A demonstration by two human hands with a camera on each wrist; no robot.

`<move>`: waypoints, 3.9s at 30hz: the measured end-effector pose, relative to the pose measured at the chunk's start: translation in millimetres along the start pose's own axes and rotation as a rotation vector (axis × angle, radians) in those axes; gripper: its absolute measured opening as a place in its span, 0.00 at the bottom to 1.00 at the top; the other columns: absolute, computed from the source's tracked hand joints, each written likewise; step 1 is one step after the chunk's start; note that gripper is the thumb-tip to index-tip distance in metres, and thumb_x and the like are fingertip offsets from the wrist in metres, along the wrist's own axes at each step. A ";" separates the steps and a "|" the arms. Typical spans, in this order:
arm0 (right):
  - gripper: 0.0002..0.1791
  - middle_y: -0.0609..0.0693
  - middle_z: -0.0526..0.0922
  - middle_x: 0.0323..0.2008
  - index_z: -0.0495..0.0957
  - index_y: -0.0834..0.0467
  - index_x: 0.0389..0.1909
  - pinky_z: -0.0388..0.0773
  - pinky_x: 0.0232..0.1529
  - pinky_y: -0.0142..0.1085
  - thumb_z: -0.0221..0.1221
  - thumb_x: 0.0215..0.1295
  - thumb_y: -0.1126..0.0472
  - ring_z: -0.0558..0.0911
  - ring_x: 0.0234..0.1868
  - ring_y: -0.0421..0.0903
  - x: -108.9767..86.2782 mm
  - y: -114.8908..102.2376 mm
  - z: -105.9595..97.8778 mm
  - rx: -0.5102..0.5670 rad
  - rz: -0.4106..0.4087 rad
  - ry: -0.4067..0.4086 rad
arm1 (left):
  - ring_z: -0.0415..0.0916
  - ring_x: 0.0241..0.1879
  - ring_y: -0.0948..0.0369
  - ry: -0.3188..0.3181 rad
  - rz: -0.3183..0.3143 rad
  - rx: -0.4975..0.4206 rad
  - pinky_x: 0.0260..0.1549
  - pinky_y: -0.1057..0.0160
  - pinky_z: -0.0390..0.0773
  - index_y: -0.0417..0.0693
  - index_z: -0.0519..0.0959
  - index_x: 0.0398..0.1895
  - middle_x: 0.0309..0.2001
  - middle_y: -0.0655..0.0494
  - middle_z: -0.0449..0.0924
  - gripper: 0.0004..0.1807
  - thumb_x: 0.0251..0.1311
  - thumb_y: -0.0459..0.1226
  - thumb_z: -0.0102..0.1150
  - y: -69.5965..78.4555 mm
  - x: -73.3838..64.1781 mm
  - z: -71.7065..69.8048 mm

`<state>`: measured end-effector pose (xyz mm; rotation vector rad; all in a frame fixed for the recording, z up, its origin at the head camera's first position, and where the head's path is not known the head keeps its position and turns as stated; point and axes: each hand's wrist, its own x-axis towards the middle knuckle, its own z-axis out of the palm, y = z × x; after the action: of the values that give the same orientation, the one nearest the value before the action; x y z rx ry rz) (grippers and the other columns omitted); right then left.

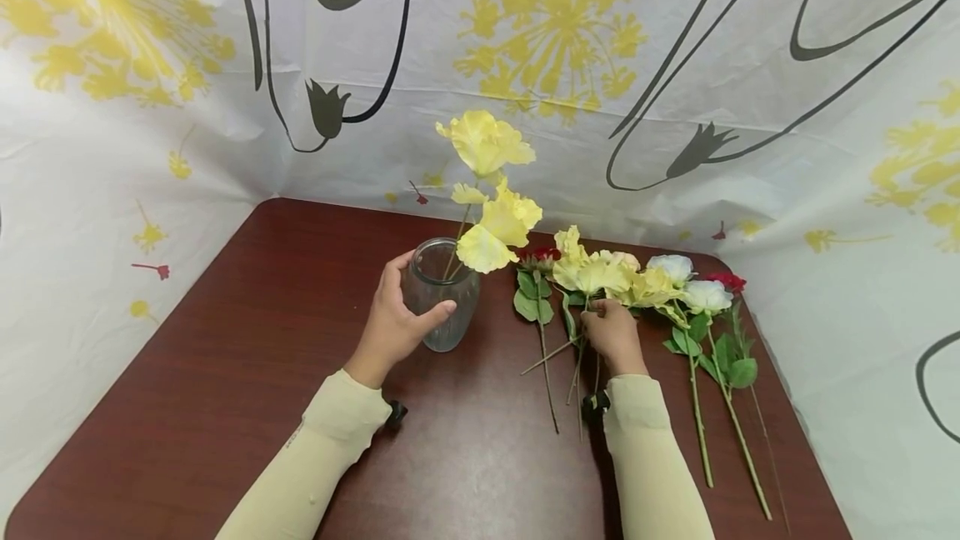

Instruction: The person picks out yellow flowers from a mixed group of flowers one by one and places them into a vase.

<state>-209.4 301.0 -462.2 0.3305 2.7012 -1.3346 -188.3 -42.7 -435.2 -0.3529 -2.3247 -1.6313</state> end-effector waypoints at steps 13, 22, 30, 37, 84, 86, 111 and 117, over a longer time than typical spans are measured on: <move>0.23 0.67 0.71 0.61 0.68 0.68 0.65 0.72 0.40 0.42 0.49 0.75 0.61 0.74 0.46 0.55 -0.7 -2.9 -0.1 -0.011 -0.005 -0.005 | 0.67 0.59 0.57 -0.003 -0.001 -0.007 0.54 0.43 0.72 0.53 0.60 0.71 0.64 0.56 0.64 0.49 0.47 0.56 0.74 0.3 -0.6 1.7; 0.19 0.63 0.80 0.46 0.71 0.68 0.59 0.79 0.33 0.41 0.50 0.76 0.60 0.81 0.35 0.50 -12.7 -17.6 -7.8 0.059 -0.047 0.017 | 0.66 0.59 0.57 0.005 -0.001 -0.008 0.54 0.43 0.72 0.53 0.60 0.71 0.64 0.56 0.64 0.50 0.47 0.56 0.74 -0.8 0.4 1.0; 0.17 0.64 0.83 0.46 0.73 0.67 0.56 0.79 0.33 0.41 0.51 0.75 0.59 0.83 0.34 0.54 -21.0 -32.8 -11.1 0.038 -0.114 0.029 | 0.66 0.60 0.57 0.003 -0.006 -0.002 0.54 0.43 0.72 0.52 0.60 0.70 0.64 0.55 0.64 0.49 0.48 0.57 0.73 -1.4 -0.1 0.4; 0.14 0.60 0.85 0.40 0.77 0.64 0.51 0.72 0.29 0.36 0.53 0.74 0.58 0.77 0.30 0.46 -29.4 -52.1 -10.6 0.022 -0.233 0.111 | 0.67 0.59 0.57 0.008 0.003 0.003 0.53 0.43 0.73 0.52 0.60 0.71 0.64 0.55 0.64 0.50 0.48 0.58 0.73 -2.5 -0.5 0.1; 0.09 0.59 0.79 0.38 0.73 0.71 0.47 0.81 0.37 0.35 0.55 0.71 0.69 0.79 0.39 0.50 -74.7 -126.4 -4.3 0.967 -0.698 0.339 | 0.66 0.62 0.56 -0.019 -0.024 0.044 0.56 0.43 0.70 0.51 0.59 0.71 0.65 0.53 0.62 0.55 0.44 0.66 0.71 -0.4 0.4 -3.3; 0.08 0.59 0.79 0.38 0.73 0.70 0.47 0.81 0.37 0.35 0.55 0.71 0.70 0.80 0.40 0.50 -75.4 -129.8 -5.3 0.971 -0.712 0.339 | 0.65 0.62 0.56 -0.046 -0.025 0.052 0.56 0.43 0.70 0.51 0.60 0.71 0.65 0.53 0.62 0.54 0.45 0.66 0.70 1.0 0.8 -6.5; 0.06 0.66 0.76 0.35 0.72 0.73 0.43 0.82 0.32 0.41 0.56 0.68 0.74 0.80 0.33 0.56 -83.9 -170.2 -20.7 1.154 -0.875 0.496 | 0.68 0.60 0.58 -0.168 0.033 -0.013 0.58 0.49 0.70 0.52 0.60 0.70 0.61 0.53 0.70 0.45 0.51 0.51 0.73 2.4 -1.1 -16.0; 0.08 0.67 0.75 0.35 0.72 0.73 0.43 0.81 0.32 0.42 0.58 0.68 0.72 0.79 0.34 0.57 -84.7 -175.8 -22.9 1.188 -0.874 0.524 | 0.62 0.66 0.58 -0.162 0.044 -0.003 0.62 0.46 0.66 0.55 0.55 0.76 0.68 0.56 0.63 0.50 0.52 0.53 0.72 3.0 -4.2 -13.2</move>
<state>-169.8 203.2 -296.4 -0.6053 1.9576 -3.3999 -182.1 -54.4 -429.8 -0.5525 -2.4117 -1.6411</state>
